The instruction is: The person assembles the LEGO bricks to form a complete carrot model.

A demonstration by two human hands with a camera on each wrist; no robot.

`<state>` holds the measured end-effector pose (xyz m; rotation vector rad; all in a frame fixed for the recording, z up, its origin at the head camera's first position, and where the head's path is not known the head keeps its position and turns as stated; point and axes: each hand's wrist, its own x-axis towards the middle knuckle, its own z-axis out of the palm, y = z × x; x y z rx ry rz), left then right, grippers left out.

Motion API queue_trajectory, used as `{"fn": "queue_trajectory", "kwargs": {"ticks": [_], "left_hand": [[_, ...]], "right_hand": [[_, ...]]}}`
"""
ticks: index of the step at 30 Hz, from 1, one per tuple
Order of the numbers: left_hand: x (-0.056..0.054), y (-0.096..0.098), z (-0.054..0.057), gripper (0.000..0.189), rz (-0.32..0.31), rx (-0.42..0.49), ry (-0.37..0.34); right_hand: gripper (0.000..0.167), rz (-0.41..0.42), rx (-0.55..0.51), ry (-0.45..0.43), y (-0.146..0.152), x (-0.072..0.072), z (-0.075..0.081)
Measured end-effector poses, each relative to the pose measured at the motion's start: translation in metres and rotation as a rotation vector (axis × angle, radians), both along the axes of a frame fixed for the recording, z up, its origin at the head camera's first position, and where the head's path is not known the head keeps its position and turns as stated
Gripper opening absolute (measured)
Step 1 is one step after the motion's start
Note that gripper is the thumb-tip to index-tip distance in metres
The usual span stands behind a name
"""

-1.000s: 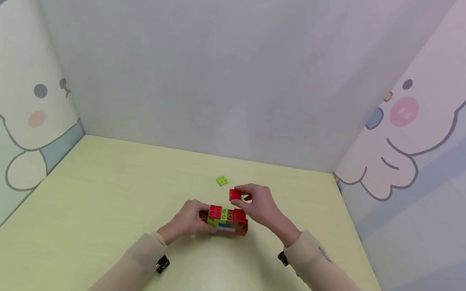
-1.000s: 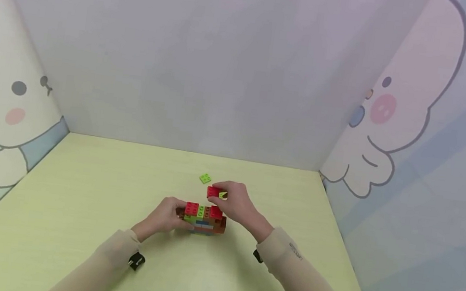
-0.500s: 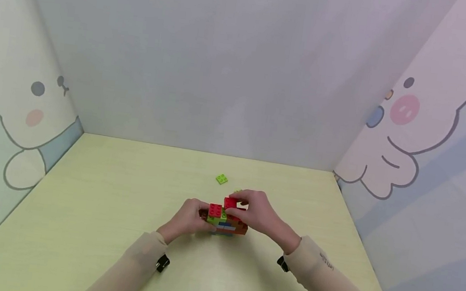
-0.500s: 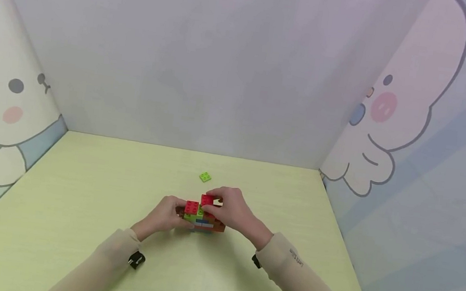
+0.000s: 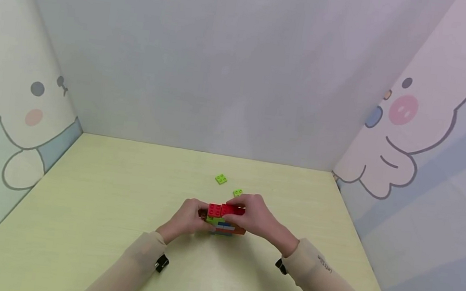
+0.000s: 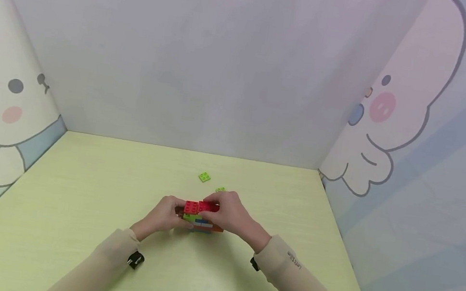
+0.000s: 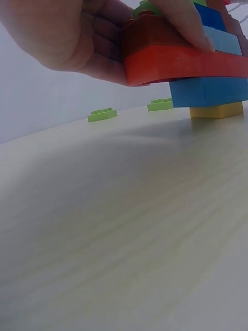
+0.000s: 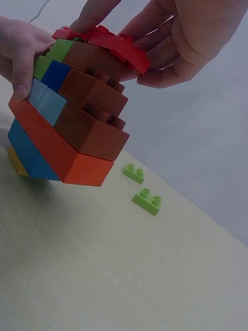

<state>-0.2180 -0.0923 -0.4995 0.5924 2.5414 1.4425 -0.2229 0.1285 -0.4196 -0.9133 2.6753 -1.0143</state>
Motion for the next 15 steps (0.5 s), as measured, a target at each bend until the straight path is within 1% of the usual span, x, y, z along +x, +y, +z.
{"fn": "queue_trajectory", "kwargs": {"ticks": [9,15], "left_hand": [[0.0006,0.0006,0.0015,0.032,0.001,-0.003,-0.001],[0.0011,0.0011,0.0027,0.032,0.006,-0.013,-0.014]], "right_hand": [[0.029,-0.009,0.024,-0.001,0.0009,0.0005,0.0003],[0.029,-0.016,0.037,-0.023,0.0016,0.0015,-0.0001]]}}
